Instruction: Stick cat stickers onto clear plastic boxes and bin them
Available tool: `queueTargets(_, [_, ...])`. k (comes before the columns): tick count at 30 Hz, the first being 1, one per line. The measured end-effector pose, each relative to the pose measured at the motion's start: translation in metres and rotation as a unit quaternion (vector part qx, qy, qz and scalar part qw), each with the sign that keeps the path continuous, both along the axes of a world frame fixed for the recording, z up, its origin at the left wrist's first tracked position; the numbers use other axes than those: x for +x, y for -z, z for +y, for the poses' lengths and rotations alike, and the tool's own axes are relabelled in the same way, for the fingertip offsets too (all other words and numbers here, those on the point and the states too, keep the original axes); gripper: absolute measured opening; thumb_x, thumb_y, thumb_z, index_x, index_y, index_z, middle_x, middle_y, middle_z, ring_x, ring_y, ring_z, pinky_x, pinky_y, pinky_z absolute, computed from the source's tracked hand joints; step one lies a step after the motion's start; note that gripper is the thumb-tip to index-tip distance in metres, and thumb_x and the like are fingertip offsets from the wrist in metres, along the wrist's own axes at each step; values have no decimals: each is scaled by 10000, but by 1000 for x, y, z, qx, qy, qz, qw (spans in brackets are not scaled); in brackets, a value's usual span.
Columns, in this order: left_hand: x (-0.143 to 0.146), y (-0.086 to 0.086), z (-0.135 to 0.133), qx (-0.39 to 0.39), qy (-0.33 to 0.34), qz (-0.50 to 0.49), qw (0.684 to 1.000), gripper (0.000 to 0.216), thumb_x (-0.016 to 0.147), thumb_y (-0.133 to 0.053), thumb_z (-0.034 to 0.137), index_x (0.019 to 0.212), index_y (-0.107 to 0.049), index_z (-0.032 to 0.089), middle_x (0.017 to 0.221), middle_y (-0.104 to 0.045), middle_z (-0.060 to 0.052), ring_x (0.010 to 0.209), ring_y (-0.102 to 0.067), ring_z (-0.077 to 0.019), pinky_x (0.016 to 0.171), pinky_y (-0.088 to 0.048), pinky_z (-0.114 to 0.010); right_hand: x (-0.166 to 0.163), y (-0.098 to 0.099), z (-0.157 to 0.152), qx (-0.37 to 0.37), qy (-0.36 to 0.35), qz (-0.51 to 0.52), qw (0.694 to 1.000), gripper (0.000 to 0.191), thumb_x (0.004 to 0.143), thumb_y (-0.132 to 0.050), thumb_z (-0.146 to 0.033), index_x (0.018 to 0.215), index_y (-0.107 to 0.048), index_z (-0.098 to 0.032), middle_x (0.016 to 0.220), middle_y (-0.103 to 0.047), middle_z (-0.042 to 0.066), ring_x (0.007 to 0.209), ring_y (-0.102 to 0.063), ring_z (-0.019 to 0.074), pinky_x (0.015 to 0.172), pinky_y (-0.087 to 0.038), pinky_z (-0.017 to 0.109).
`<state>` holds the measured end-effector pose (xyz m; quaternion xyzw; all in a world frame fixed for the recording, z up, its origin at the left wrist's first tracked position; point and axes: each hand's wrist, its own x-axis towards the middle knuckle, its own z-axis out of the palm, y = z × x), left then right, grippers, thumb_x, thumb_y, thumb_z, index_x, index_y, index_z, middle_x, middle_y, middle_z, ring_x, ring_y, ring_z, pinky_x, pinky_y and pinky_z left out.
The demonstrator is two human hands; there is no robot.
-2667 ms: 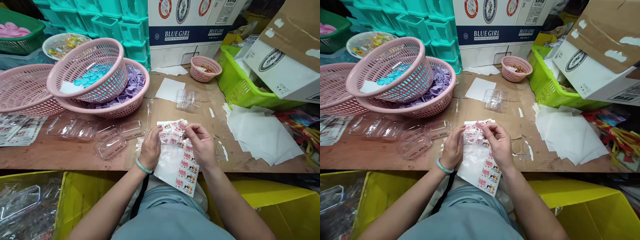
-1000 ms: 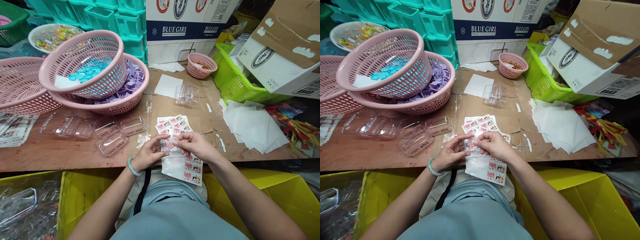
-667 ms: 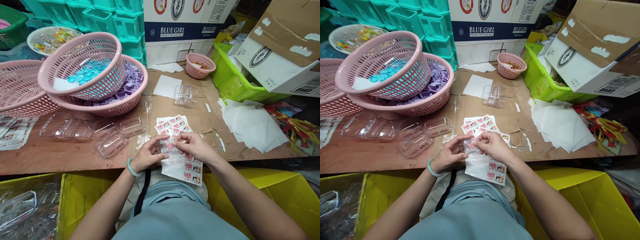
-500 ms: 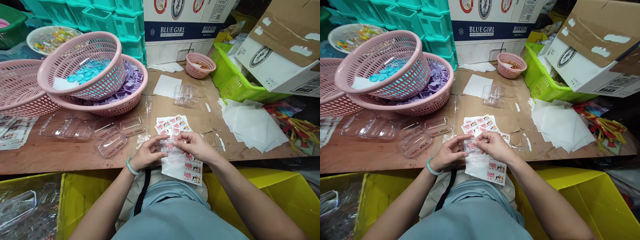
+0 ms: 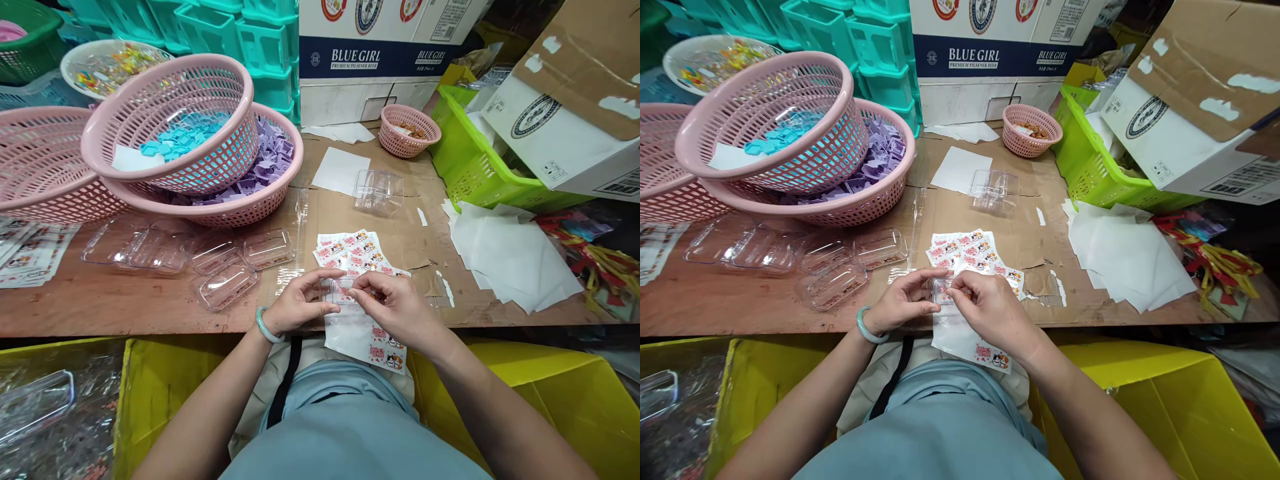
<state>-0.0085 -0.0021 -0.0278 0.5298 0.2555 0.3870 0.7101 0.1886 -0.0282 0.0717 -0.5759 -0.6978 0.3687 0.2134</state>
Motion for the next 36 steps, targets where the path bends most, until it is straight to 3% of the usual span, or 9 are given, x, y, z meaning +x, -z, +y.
queueTargets(3, [-1,0,0,-9,-3,1,1000,553,691,-794,169,1214,-629,242,1303,-588,-93,1239,-524,-261,1026,-443,-372,0,-10,-1,-7,0,24,1000,217,881,-575,-317,719,-607,-177,587,-492,-39,533,-386,81,504,-303,213])
queueTargets(7, [-3,-3,3,-59,-12,-19,998,536,695,-792,179,1204,-629,227,1340,-570,-105,1204,-555,-259,1014,-456,-386,8,-43,-2,14,47,85,995,204,866,-613,-358,790,-643,-170,661,-565,-1,575,-454,99,519,-353,216])
queueTargets(9, [-4,-4,4,-72,-5,-28,997,542,693,-793,176,1207,-626,223,1377,-542,-110,1224,-540,-264,1018,-453,-388,14,-50,1,-12,53,104,993,219,843,-644,-382,807,-649,-166,646,-555,-2,558,-453,97,500,-347,216])
queueTargets(13, [-5,-1,5,-59,13,-31,998,547,700,-786,155,1214,-621,238,1386,-532,-101,1244,-522,-256,1029,-439,-370,18,-27,11,-155,33,179,971,297,807,-667,-451,767,-611,-162,543,-480,-42,478,-403,77,451,-304,207])
queueTargets(18, [-6,1,5,-42,20,-26,999,560,691,-793,155,1219,-619,231,1356,-551,-106,1234,-521,-252,1027,-434,-363,14,8,17,-207,47,202,956,339,775,-690,-490,785,-601,-163,504,-492,-56,433,-383,64,430,-290,201])
queueTargets(36, [-8,-1,4,-17,24,-14,999,578,704,-784,165,1249,-613,251,1381,-534,-104,1227,-525,-250,1018,-438,-346,8,10,18,-218,55,188,956,376,743,-708,-517,774,-613,-155,490,-512,-52,424,-397,59,429,-305,195])
